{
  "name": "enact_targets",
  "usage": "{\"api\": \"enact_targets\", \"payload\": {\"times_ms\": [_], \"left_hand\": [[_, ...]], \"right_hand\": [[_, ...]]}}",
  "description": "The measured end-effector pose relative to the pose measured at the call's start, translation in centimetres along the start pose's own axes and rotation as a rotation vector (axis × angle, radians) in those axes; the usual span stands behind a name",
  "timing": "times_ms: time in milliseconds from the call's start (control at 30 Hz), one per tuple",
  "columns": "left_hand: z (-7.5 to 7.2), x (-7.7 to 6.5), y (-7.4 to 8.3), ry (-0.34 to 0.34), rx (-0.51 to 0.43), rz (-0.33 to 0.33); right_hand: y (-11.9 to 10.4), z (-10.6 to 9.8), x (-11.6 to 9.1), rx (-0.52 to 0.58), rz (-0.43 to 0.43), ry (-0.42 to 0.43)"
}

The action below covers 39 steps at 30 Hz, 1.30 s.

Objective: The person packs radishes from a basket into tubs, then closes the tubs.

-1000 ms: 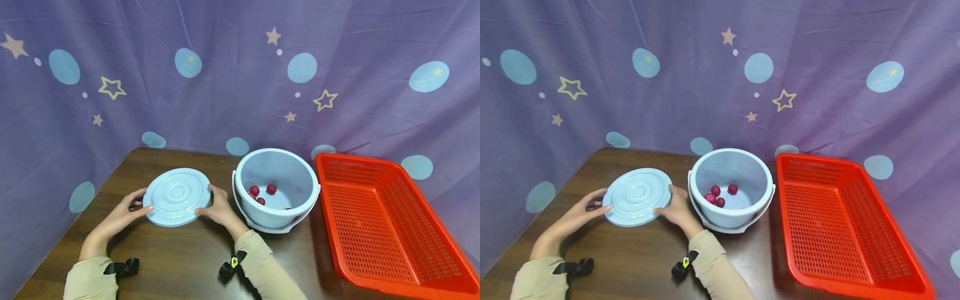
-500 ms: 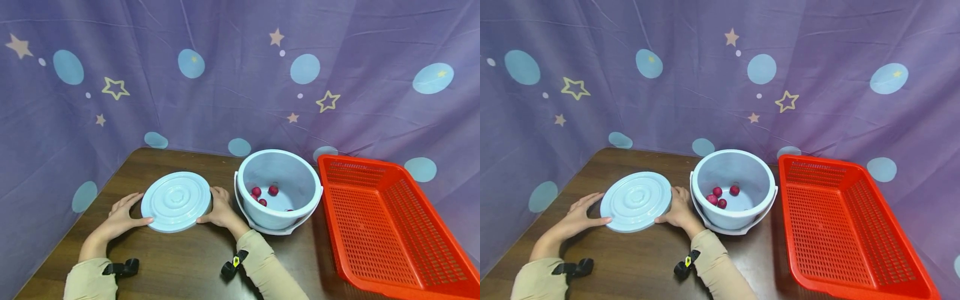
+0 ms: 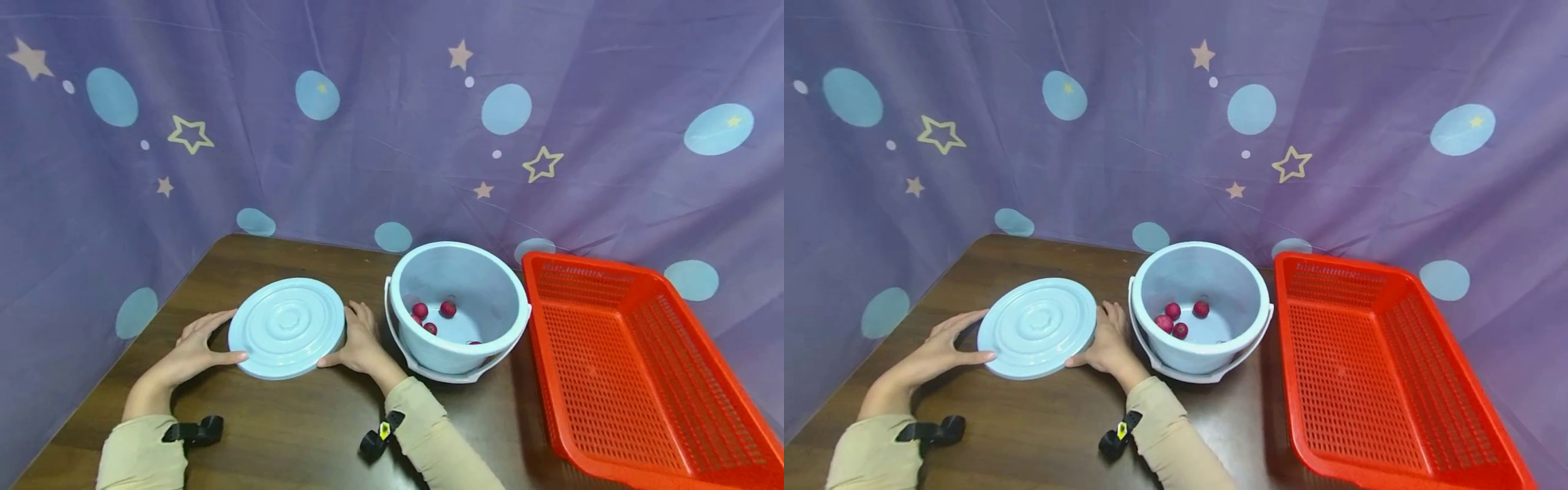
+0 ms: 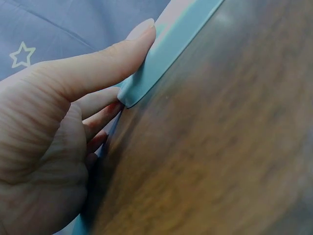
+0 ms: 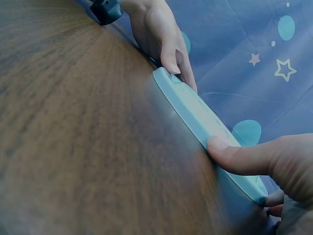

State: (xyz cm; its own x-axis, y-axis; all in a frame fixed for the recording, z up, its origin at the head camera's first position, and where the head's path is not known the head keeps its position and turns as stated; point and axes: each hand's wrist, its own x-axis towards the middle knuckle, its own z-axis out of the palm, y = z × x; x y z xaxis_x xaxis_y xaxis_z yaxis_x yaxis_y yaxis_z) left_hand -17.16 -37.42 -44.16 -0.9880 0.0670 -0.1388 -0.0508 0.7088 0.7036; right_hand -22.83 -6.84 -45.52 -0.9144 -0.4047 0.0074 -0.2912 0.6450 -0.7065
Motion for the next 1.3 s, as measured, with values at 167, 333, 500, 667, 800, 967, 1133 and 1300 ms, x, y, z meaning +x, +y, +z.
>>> {"api": "enact_targets", "payload": {"times_ms": [167,333,500,667,800,967,1133,1300], "left_hand": [[-0.16,0.13,0.27,-0.008,-0.010,0.001],[-0.04,-0.15,-0.07,-0.010,-0.062,0.016],[0.03,-0.37,-0.53,-0.002,-0.082,0.053],[-0.03,-0.52,-0.29,0.001,0.067,0.044],[-0.09,-0.43,-0.05,0.001,0.101,0.036],[-0.07,-0.29,-0.06,0.017,0.099,0.058],[0.06,-0.44,-0.20,0.017,0.083,0.060],[-0.13,-0.45,-0.13,0.012,0.034,0.042]], "right_hand": [[-0.06,0.06,-0.06,0.016,-0.010,0.037],[0.11,0.39,-0.39,0.005,-0.021,0.007],[0.14,0.25,-0.61,0.017,-0.001,-0.009],[0.00,-0.12,-0.46,0.035,0.010,-0.018],[-0.26,-0.18,-0.32,0.027,0.028,-0.022],[-0.20,-0.04,-0.18,0.038,0.035,0.009],[0.21,0.13,-0.34,0.054,-0.007,0.021],[0.56,0.21,-0.46,0.061,-0.088,0.068]]}}
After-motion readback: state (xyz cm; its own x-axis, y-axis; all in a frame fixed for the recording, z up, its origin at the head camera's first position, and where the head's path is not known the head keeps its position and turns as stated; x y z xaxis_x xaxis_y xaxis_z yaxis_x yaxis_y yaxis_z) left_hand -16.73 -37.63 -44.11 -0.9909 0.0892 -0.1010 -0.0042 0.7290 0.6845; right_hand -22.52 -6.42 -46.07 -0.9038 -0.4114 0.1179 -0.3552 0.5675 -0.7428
